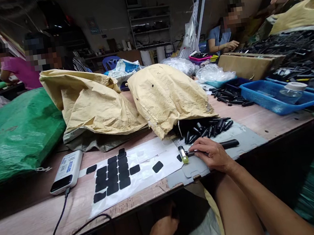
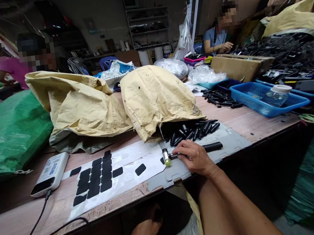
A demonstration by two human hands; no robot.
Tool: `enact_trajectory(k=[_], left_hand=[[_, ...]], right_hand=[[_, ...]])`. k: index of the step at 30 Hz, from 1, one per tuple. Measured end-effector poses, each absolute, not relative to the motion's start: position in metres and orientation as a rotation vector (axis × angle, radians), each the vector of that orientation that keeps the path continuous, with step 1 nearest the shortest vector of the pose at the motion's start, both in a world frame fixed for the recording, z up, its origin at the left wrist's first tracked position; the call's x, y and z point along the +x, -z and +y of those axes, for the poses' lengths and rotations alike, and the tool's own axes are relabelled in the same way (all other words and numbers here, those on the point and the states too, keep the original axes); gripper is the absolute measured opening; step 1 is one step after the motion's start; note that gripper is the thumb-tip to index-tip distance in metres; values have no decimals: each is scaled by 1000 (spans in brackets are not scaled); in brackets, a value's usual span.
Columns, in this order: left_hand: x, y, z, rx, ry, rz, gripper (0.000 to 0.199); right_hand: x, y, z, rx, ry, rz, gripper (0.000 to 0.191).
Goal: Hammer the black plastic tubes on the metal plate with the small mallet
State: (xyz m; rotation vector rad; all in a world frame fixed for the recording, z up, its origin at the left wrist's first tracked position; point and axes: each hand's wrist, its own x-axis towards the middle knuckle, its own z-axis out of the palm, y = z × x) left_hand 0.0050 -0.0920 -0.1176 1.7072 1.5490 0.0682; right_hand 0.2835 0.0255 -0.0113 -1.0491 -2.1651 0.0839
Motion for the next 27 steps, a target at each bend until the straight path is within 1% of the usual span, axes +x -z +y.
enact_trajectory(k=[1, 3, 5, 6, 7, 9, 11, 12, 14, 16, 18, 21, 23, 27], left_hand=[[4, 117, -92, 1703, 0, 1558, 44], [6, 97, -93, 1727, 174, 1517, 49], [11, 60, -91, 1814, 262, 1319, 45], [14, 38, -88, 1875, 260, 1172, 38], [19, 15, -82, 1906, 223, 1024, 32], [30, -26, -63, 1934, 34, 834, 29], [44, -54, -34, 2017, -200, 846, 24], [52, -62, -17, 2101, -347, 943, 22], [67, -68, 20, 2243, -628, 1231, 21], [79, -66, 52, 2345, -728, 1516, 23], [88, -61, 77, 2396, -646, 1750, 26], [94, -55, 94, 2370, -411, 1966, 27], [94, -53, 96, 2338, -329, 2024, 25], [94, -53, 95, 2285, -303, 2082, 25]], right_hand=[[284, 11, 25, -1044, -86, -2166, 27], [283, 11, 25, -1041, -90, -2169, 28], [283, 11, 25, -1045, -91, -2169, 27], [283, 12, 25, -1048, -93, -2169, 27], [283, 12, 25, -1050, -95, -2171, 27], [283, 13, 25, -1056, -98, -2177, 27], [283, 13, 25, -1056, -97, -2180, 26], [283, 13, 25, -1053, -95, -2179, 25], [283, 14, 25, -1048, -95, -2176, 24], [284, 13, 26, -1049, -100, -2174, 24], [284, 13, 26, -1052, -104, -2167, 24], [285, 13, 27, -1043, -114, -2154, 23], [286, 14, 27, -1045, -120, -2155, 23], [285, 13, 27, -1065, -123, -2157, 23]])
